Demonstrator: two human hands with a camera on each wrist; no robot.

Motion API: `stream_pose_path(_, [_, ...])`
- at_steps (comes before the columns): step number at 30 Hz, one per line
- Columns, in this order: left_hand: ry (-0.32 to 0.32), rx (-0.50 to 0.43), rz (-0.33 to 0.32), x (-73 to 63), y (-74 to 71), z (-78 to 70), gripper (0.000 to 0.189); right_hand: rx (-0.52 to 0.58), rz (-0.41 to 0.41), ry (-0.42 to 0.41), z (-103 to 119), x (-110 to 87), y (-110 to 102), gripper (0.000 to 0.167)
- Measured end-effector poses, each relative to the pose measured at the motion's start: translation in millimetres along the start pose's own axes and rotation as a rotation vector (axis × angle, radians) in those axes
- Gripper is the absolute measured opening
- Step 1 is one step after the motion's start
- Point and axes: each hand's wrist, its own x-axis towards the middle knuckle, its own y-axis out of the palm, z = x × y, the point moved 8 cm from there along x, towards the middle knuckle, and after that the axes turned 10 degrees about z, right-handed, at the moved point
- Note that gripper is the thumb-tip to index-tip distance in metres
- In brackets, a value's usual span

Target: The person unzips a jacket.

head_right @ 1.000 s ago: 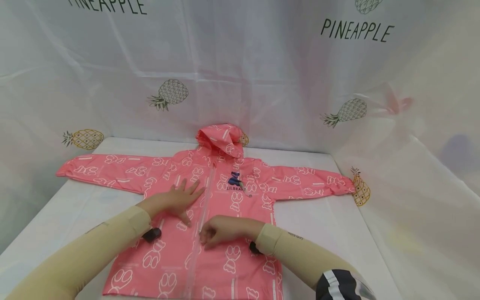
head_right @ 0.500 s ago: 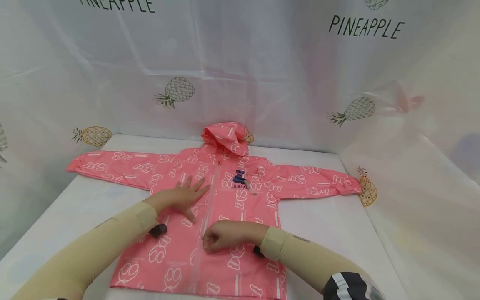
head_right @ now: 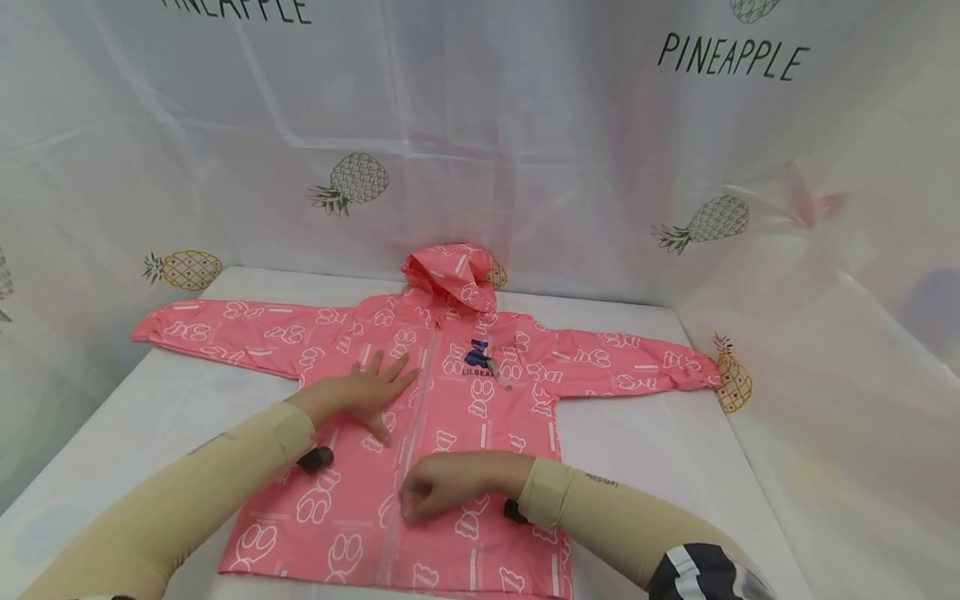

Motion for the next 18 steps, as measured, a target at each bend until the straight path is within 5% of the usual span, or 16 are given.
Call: stream_pose_path(18, [-0.01,0.014,0.009,-0.7,0.2,-0.8,0.126,-0.024,0.148,0.007,14,2.7,26,0.005])
